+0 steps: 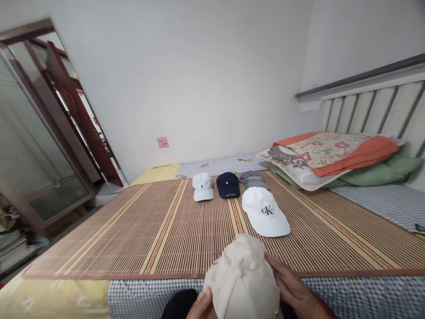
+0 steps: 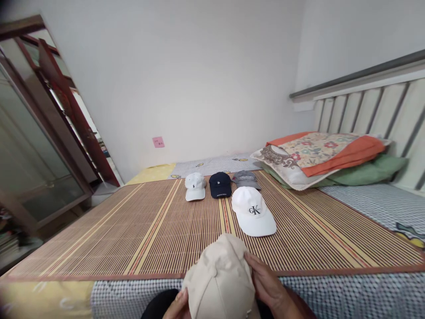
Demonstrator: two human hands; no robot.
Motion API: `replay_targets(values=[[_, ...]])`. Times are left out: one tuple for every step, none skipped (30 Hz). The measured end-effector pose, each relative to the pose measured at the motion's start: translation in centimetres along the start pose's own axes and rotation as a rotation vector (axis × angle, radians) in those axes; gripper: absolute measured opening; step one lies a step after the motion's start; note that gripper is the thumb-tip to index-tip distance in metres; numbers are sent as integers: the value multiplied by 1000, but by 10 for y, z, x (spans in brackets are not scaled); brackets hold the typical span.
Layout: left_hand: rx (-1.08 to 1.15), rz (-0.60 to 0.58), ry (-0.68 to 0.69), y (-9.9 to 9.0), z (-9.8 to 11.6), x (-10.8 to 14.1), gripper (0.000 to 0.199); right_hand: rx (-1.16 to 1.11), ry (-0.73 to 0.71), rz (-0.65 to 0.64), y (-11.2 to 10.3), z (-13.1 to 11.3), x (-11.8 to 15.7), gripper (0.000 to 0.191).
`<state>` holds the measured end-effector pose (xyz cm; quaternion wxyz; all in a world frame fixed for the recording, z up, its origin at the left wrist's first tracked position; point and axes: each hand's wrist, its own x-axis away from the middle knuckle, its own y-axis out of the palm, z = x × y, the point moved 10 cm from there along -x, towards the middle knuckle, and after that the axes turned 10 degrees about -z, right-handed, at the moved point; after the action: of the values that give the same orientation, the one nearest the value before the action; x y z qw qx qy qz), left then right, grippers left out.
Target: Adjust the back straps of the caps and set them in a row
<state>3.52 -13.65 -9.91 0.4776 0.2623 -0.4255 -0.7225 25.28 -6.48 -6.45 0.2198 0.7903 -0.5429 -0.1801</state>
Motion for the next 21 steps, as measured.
replay_targets(values=[[10,-14,47,1,7,-4,48,-21,-14,-4,-1,-1,-1,43],[17,-31,78,1,13,-7,45,-45,-28,-5,-1,-2,-1,43],[24,-50,91,2,18,-10,43,-70,-38,-6,-2,-2,-2,42],[34,-64,88,1,21,-13,41,-95,-46,-6,-1,-2,-2,40],[46,-68,87,0,23,-15,39,-118,-49,-10,0,-2,-3,39],[57,-61,82,-3,24,-16,38,-137,-46,-19,2,-2,-3,38],[66,-41,79,-6,25,-17,37,-148,-40,-33,5,-2,-3,37],[69,-9,84,-9,26,-17,37,-154,-34,-51,9,-2,-3,37],[67,31,96,-12,27,-17,38,-156,-28,-70,13,-3,-3,37],[62,70,111,-13,28,-16,39,-158,-22,-86,16,-3,-3,37],[58,104,128,-12,30,-15,40,-159,-17,-101,20,-4,-3,36],[58,131,143,-10,33,-14,41,-162,-14,-112,22,-5,-3,35],[64,151,152,-5,35,-13,43,-165,-12,-119,24,-5,-3,34],[75,162,152,0,36,-13,44,-169,-11,-124,25,-5,-3,34],[87,169,147,7,38,-12,46,-171,-10,-125,26,-5,-3,35],[97,172,141,14,40,-12,47,-174,-12,-125,26,-5,-3,35],[107,173,136,20,43,-12,48,-175,-14,-121,26,-5,-3,35],[116,175,132,26,46,-12,49,-176,-17,-115,26,-5,-3,35],[125,180,130,32,48,-12,50,-178,-21,-108,25,-5,-3,35],[133,187,130,36,51,-12,51,-180,-25,-100,24,-5,-3,35],[140,192,130,40,53,-12,51,-181,-30,-92,24,-6,-2,35]])
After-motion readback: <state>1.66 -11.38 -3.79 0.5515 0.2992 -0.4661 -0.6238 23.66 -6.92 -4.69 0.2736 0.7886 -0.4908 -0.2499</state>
